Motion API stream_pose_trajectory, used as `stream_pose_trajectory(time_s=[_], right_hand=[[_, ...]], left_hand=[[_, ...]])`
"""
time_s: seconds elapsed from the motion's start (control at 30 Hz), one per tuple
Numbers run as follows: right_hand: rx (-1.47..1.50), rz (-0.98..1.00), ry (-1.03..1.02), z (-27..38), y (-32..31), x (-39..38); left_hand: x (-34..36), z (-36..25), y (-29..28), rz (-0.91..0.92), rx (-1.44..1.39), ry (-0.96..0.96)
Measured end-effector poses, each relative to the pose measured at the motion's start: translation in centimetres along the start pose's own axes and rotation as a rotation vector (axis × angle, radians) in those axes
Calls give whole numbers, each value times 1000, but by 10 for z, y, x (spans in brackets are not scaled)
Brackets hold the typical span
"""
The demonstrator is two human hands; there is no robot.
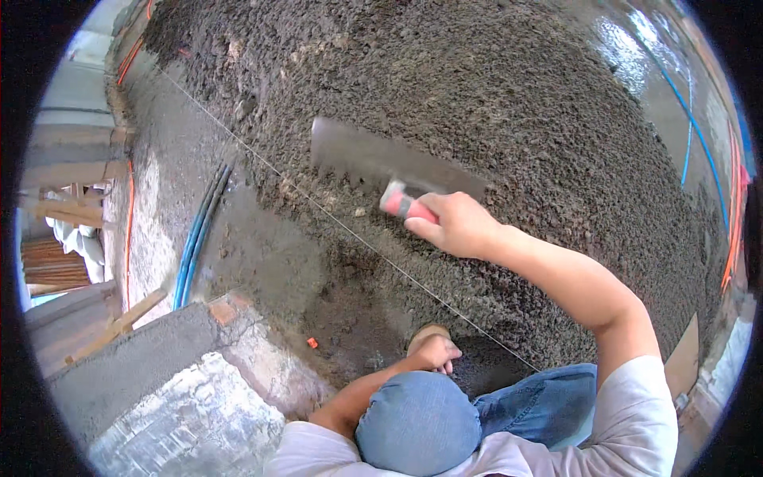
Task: Smoothing and leveling a wet cement base layer on a floor using a trowel and a notched trowel.
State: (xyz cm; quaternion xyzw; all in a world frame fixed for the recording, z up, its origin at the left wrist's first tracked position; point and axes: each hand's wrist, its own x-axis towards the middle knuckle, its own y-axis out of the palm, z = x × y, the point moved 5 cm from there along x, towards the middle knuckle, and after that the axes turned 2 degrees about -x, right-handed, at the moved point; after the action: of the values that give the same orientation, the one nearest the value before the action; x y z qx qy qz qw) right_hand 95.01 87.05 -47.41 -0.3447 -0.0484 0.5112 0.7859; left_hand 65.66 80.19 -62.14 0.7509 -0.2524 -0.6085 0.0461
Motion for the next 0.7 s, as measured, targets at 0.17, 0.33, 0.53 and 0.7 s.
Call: stream_pose_trajectory(time_s=[0.17,0.33,0.53,0.7], right_hand=[[-10,-153,196,-41,-34,40],[11,-480,384,-109,-114,47],[-536,-639,305,-119,-130,55],[-465,-537,40,-119,-70,36]], left_hand=[[5,0,0,-3,-17,115],[17,14,0,116,32,-52],[16,13,4,93,-45,-74],[5,-10,1,39,47,25]])
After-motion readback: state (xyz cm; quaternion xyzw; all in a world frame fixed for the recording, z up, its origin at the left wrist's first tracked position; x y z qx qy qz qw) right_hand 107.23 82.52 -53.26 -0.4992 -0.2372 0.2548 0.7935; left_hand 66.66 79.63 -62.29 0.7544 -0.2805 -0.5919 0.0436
